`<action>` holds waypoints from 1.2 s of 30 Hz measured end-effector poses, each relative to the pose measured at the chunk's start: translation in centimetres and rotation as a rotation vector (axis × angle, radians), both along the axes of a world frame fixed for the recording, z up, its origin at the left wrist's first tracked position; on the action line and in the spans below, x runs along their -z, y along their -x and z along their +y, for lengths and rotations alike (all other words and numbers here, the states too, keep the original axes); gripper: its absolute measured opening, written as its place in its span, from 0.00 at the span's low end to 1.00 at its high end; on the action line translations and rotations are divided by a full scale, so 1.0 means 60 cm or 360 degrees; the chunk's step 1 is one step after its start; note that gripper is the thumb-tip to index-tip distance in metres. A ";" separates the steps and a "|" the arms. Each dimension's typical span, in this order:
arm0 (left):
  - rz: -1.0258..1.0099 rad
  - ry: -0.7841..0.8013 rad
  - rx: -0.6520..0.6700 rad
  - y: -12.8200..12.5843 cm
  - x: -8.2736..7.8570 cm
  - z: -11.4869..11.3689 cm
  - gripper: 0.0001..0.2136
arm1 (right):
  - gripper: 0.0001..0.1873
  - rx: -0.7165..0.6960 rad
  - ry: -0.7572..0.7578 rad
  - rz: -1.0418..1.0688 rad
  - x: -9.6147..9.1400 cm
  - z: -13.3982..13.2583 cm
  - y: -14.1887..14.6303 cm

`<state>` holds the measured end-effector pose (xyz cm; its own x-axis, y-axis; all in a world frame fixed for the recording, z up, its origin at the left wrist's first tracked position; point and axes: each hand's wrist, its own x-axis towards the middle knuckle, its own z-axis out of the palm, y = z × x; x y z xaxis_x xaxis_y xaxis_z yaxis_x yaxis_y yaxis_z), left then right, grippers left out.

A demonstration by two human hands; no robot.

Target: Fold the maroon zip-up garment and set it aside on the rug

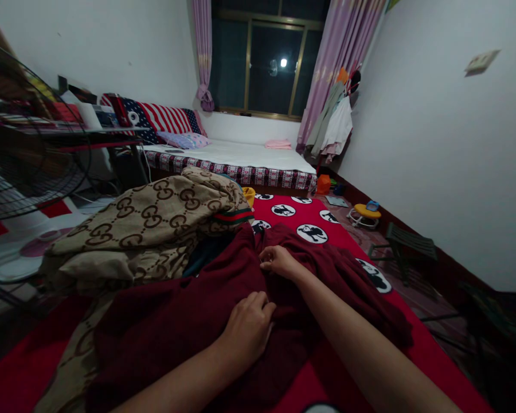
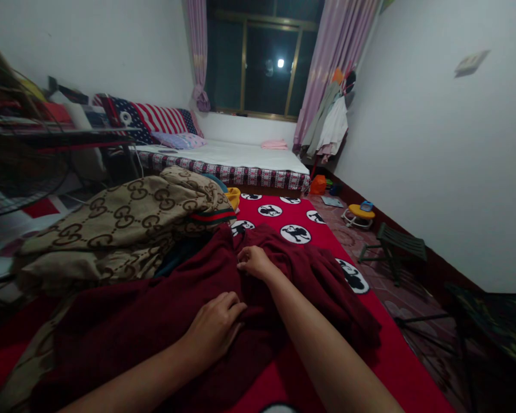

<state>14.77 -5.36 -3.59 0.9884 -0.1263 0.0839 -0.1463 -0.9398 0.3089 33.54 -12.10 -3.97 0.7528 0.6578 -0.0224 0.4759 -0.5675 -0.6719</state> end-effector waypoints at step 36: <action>-0.0471 0.0059 0.0759 0.098 0.006 -0.062 0.07 | 0.07 -0.0030 -0.0241 -0.0883 -0.063 -0.096 0.048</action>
